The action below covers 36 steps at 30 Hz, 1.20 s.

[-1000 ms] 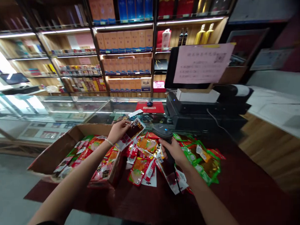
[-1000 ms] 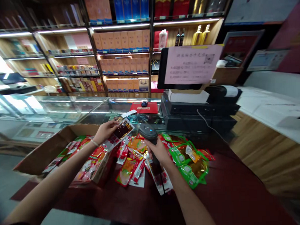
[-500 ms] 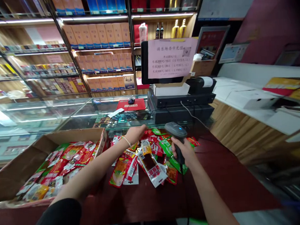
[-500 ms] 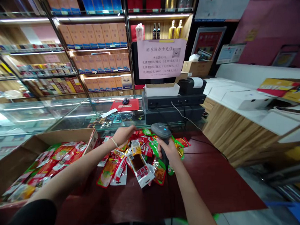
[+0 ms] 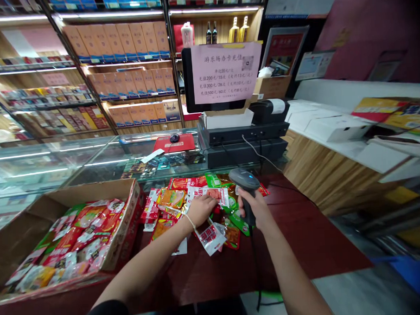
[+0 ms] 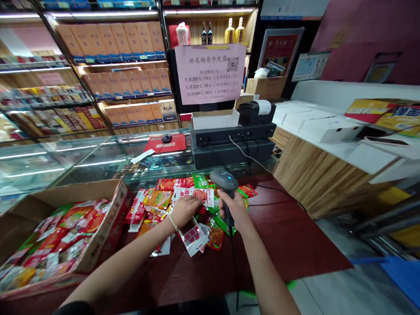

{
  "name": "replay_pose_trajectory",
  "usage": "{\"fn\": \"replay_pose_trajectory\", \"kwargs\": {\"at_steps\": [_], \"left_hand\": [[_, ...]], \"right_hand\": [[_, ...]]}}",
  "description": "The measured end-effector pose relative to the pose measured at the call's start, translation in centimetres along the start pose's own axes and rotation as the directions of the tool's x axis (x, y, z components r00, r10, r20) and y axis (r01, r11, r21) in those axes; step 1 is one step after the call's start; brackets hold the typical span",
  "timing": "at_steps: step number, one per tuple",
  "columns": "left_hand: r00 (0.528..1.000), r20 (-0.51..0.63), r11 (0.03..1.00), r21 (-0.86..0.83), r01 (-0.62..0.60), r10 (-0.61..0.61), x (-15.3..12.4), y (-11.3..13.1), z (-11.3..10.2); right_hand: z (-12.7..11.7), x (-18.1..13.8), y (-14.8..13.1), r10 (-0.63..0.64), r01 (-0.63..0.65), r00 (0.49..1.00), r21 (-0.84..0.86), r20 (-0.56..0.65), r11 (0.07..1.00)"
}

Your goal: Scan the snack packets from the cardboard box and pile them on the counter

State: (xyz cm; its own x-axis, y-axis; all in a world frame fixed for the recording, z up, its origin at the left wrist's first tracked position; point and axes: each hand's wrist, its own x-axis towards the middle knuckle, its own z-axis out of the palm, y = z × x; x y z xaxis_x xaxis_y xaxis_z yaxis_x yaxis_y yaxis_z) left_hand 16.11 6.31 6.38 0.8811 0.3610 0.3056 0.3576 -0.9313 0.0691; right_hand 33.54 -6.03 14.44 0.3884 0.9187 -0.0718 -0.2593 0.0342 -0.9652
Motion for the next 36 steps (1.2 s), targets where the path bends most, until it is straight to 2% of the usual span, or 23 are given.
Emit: {"fn": "replay_pose_trajectory", "kwargs": {"at_steps": [3,6,26,33,36], "left_hand": [[0.995,-0.089,0.998,-0.052,0.036,-0.041,-0.8,0.8,1.4],[0.99,-0.116,0.996,-0.065,0.068,-0.075,-1.3,1.1,1.8],[0.982,-0.098,0.981,-0.124,0.149,-0.162,-4.0,1.2,0.6],[0.977,-0.138,0.973,-0.185,0.138,-0.164,-4.4,1.1,0.1],[0.954,-0.188,0.948,-0.264,0.179,-0.232,-4.8,0.9,-0.9]], "right_hand": [[-0.2,-0.3,-0.1,0.001,-0.001,1.0,-0.022,-0.012,1.0],[-0.3,-0.5,-0.2,-0.007,0.007,1.0,-0.043,-0.006,0.999],[2.1,-1.7,-0.6,-0.015,0.018,0.999,-0.059,0.05,0.998],[2.8,-1.5,-0.1,-0.003,0.008,0.997,-0.074,0.072,0.997],[3.7,-1.6,-0.2,0.009,0.0,0.996,-0.1,0.092,0.995]]}}
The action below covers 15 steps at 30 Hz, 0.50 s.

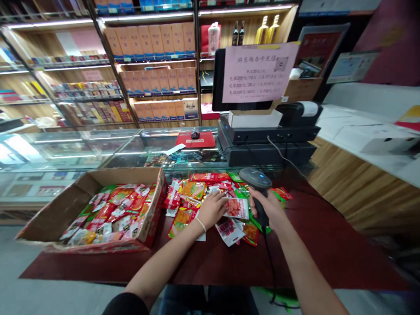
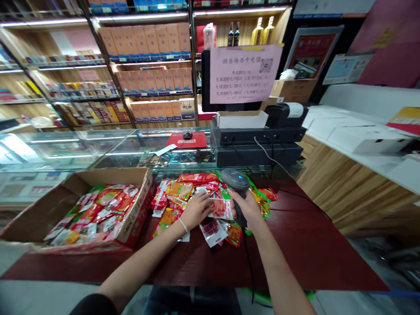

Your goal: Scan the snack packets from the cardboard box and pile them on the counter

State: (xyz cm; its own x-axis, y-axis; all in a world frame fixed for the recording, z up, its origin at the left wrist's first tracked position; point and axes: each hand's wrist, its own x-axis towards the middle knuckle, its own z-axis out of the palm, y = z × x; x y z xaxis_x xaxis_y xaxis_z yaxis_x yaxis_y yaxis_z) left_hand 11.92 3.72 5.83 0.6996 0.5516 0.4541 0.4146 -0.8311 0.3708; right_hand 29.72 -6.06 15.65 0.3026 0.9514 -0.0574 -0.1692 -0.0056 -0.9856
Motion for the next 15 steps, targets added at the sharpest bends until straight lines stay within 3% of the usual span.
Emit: {"fn": "replay_pose_trajectory", "kwargs": {"at_steps": [4,8,12,15], "left_hand": [[0.976,-0.173,0.985,-0.129,0.111,-0.132,-0.3,-0.1,-3.8],[0.938,-0.27,0.967,-0.191,0.168,-0.216,-1.8,-0.4,-10.4],[0.917,-0.292,0.959,-0.154,0.236,-0.272,-5.2,-2.0,-17.3],[0.871,-0.324,0.928,-0.085,0.363,-0.37,-8.7,-4.7,-21.4]], "right_hand": [[1.8,0.3,-0.2,0.028,-0.027,0.999,-0.021,0.018,0.999],[4.5,1.1,0.3,0.062,-0.056,0.993,-0.058,0.105,0.997],[8.6,2.1,0.8,0.085,-0.067,0.964,-0.076,0.251,0.995],[12.4,2.7,0.9,0.113,-0.081,0.932,-0.107,0.346,0.991]]}}
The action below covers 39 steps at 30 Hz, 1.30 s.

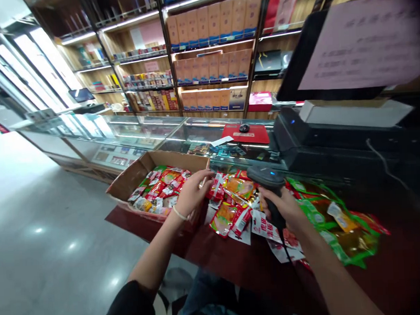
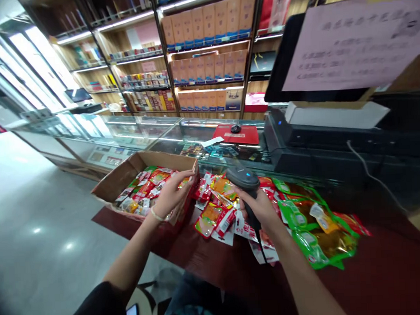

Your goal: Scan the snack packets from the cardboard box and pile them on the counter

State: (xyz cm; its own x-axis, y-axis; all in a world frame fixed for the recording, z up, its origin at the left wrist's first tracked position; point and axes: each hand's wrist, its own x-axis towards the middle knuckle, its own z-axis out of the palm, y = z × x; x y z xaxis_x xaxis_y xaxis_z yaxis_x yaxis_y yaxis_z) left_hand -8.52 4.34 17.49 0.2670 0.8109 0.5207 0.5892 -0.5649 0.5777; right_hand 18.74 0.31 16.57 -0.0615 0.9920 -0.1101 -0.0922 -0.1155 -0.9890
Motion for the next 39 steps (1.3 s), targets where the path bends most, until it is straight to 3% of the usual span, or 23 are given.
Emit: {"fn": "replay_pose_trajectory", "kwargs": {"at_steps": [6,9,11,14,16,20,23,25,28,31,36,39], "left_hand": [[0.966,-0.009,0.95,0.176,0.257,-0.26,-2.6,-8.8,-6.9],[0.912,0.067,0.897,0.221,0.383,-0.405,-3.7,-11.8,-8.8],[0.882,0.152,0.882,0.245,0.404,-0.446,-4.0,-13.0,-9.6],[0.859,0.3,0.894,0.309,0.324,-0.415,-3.6,-13.8,-10.0],[0.819,0.422,0.898,0.374,0.234,-0.389,-2.8,-14.3,-9.8],[0.657,0.652,0.879,0.476,0.033,-0.378,-1.2,-15.5,-8.0],[0.567,0.715,0.866,0.5,-0.006,-0.409,-0.9,-16.8,-6.0],[0.587,0.69,0.873,0.484,0.061,-0.424,-1.2,-17.5,-5.0],[0.658,0.643,0.913,0.358,0.194,-0.392,-1.8,-17.8,-4.8],[0.708,0.588,0.918,0.305,0.256,-0.392,-1.1,-17.1,-6.4],[0.832,0.431,0.925,0.299,0.234,-0.35,2.0,-14.5,-10.0],[0.886,0.326,0.933,0.253,0.254,-0.33,3.3,-13.0,-10.5]], "right_hand": [[7.1,3.7,0.3,0.04,-0.025,0.984,-0.087,0.174,0.996],[10.1,5.0,0.5,0.073,-0.044,0.965,-0.12,0.25,0.992],[11.8,5.5,0.5,0.076,-0.042,0.956,-0.127,0.282,0.991],[13.5,6.0,0.4,0.075,-0.031,0.944,-0.141,0.32,0.989],[14.0,6.3,0.5,0.083,-0.033,0.937,-0.15,0.339,0.988],[14.3,6.8,0.9,0.078,-0.032,0.93,-0.133,0.359,0.991],[14.2,6.8,1.0,0.098,-0.052,0.937,-0.144,0.336,0.988],[14.1,6.8,0.9,0.104,-0.055,0.939,-0.154,0.327,0.986],[13.8,6.5,0.6,0.082,-0.034,0.946,-0.155,0.314,0.987],[13.2,6.0,0.2,0.068,-0.026,0.95,-0.14,0.304,0.99],[11.8,5.4,-0.1,0.103,-0.072,0.958,-0.122,0.267,0.99],[10.6,5.2,0.1,0.094,-0.07,0.961,-0.098,0.259,0.993]]}}
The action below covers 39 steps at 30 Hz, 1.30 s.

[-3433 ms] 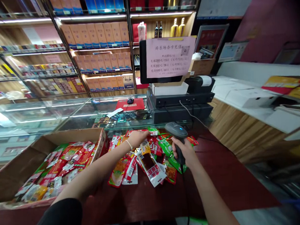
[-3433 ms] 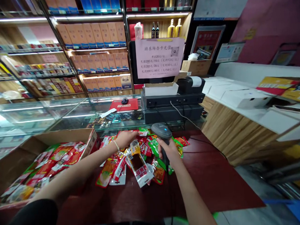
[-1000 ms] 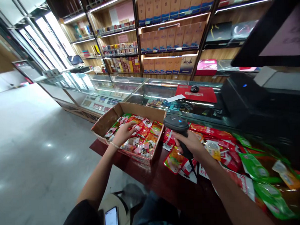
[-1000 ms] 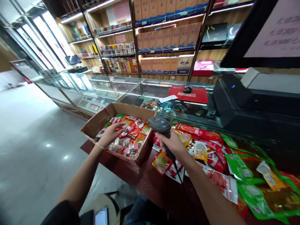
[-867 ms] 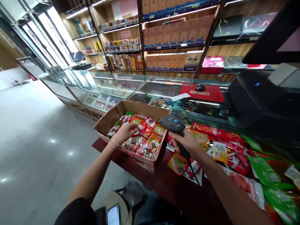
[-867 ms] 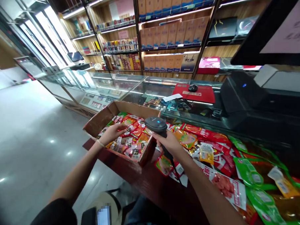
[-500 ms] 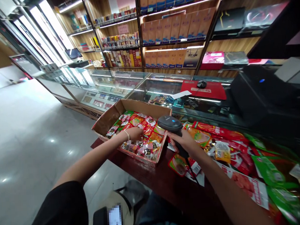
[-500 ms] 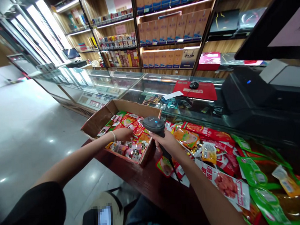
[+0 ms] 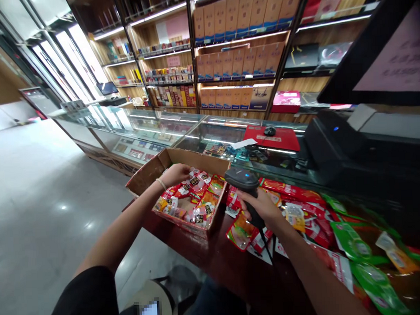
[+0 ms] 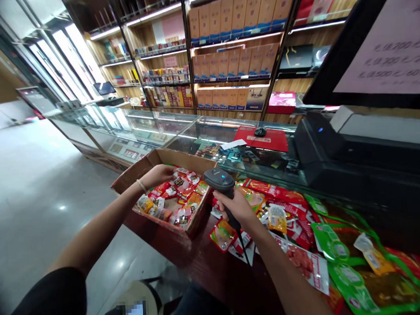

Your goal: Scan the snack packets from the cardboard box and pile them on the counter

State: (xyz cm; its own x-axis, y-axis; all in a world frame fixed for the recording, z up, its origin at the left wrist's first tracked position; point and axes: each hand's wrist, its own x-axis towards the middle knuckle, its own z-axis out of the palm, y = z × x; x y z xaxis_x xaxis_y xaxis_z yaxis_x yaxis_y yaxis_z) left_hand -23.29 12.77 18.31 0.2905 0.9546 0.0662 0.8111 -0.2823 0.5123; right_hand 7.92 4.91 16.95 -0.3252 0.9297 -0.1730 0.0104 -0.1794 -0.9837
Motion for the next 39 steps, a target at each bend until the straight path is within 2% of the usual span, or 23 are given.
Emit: {"fn": "replay_pose_trajectory", "kwargs": {"at_steps": [4,7,9,12,16,20,26,28,34,39], "left_hand": [[0.991,-0.13,0.959,-0.273,-0.076,0.042,0.8,2.8,0.8],[0.972,-0.23,0.787,-0.589,-0.181,0.052,1.6,5.5,2.1],[0.979,-0.204,0.623,-0.763,-0.171,0.018,2.1,7.3,2.9],[0.994,-0.107,0.401,-0.912,-0.084,-0.037,2.6,9.9,4.3],[0.995,-0.061,0.217,-0.975,-0.044,-0.074,3.4,12.4,6.0],[0.991,-0.087,0.15,-0.986,-0.071,-0.103,4.7,13.9,7.8],[0.975,-0.111,0.18,-0.981,-0.076,-0.191,6.3,15.2,10.0],[0.98,-0.083,0.155,-0.986,-0.055,-0.18,6.3,15.4,10.4],[0.991,-0.027,-0.005,-1.0,-0.028,-0.129,5.5,15.4,10.8],[0.997,-0.035,-0.012,-0.999,-0.036,-0.069,5.2,15.5,10.8]], "right_hand": [[-1.7,-0.9,0.4,-0.062,0.062,0.998,0.035,-0.009,0.997],[-2.8,-1.9,0.3,-0.084,0.087,0.995,0.054,-0.044,0.995],[-3.4,-2.7,0.1,-0.087,0.091,0.994,0.065,-0.073,0.994],[-4.2,-3.9,0.0,-0.082,0.092,0.989,0.079,-0.124,0.993],[-5.3,-5.5,0.4,-0.082,0.091,0.983,0.049,-0.163,0.995],[-6.8,-7.0,0.7,-0.103,0.118,0.972,0.057,-0.212,0.991],[-8.0,-8.9,0.6,-0.129,0.137,0.961,0.014,-0.243,0.991],[-8.0,-9.2,0.6,-0.126,0.133,0.961,0.014,-0.247,0.991],[-7.7,-9.2,0.6,-0.115,0.119,0.966,0.001,-0.233,0.993],[-7.7,-8.8,1.0,-0.094,0.094,0.976,-0.007,-0.195,0.996]]}}
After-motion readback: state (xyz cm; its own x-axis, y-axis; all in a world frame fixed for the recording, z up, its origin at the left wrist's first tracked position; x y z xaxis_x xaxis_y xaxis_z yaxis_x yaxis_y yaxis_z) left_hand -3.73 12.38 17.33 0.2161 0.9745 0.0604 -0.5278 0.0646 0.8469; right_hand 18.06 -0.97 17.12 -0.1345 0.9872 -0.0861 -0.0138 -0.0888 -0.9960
